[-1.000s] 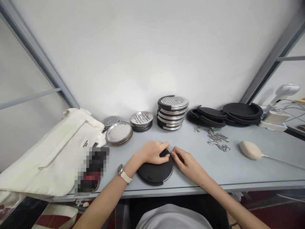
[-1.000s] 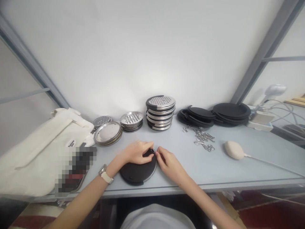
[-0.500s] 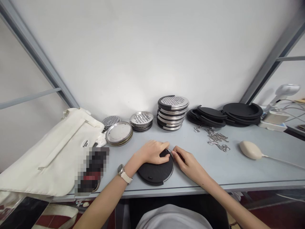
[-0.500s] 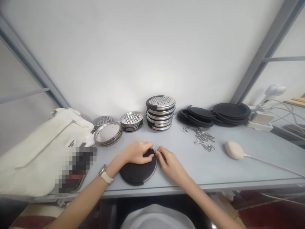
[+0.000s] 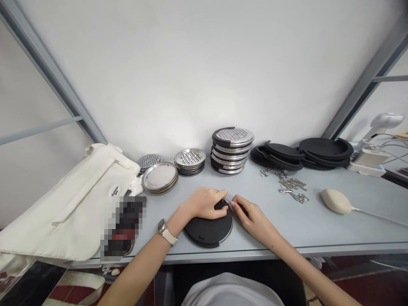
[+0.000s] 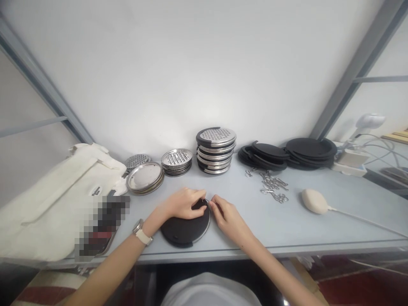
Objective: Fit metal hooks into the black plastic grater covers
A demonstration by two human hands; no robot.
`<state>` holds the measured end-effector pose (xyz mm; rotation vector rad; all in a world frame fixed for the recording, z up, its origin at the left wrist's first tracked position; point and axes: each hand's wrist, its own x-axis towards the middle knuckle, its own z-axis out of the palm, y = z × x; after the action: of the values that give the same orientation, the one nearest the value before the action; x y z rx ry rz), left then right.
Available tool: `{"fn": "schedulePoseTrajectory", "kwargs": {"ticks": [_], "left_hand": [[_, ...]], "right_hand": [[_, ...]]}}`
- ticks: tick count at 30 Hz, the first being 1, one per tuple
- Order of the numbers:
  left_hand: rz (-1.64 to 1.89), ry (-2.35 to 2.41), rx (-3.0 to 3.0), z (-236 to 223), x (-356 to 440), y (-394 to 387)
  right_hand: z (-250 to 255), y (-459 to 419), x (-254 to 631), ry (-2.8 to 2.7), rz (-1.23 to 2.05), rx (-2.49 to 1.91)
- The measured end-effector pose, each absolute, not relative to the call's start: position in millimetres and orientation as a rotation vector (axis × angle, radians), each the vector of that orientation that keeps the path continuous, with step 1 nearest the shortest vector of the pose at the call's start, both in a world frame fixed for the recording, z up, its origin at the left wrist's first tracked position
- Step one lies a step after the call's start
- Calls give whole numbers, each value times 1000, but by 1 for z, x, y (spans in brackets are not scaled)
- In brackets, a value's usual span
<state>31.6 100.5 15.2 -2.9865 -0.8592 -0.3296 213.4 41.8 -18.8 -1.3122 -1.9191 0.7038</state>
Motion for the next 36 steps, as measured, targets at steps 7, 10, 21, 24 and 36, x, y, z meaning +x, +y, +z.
{"fn": "schedulePoseTrajectory", "kwargs": {"ticks": [7,10,21,24,36], "left_hand": [[-469,-968,-3138,14,32,100],[-491,-980,-3166,14,32,100],[-428,-905,-3078,15,31,100],[-480,-940,-3126,14,31,100],[-482,-948,-3153,14,32,99]], "right_hand": [[-21,42,215,-1885,710,-1312],[-22,43,216,-1882,709,-1321],[-24,45,213,-2006,668,-1284],[-24,45,213,-2013,659,-1294],[-24,42,213,-2020,681,-1313]]}}
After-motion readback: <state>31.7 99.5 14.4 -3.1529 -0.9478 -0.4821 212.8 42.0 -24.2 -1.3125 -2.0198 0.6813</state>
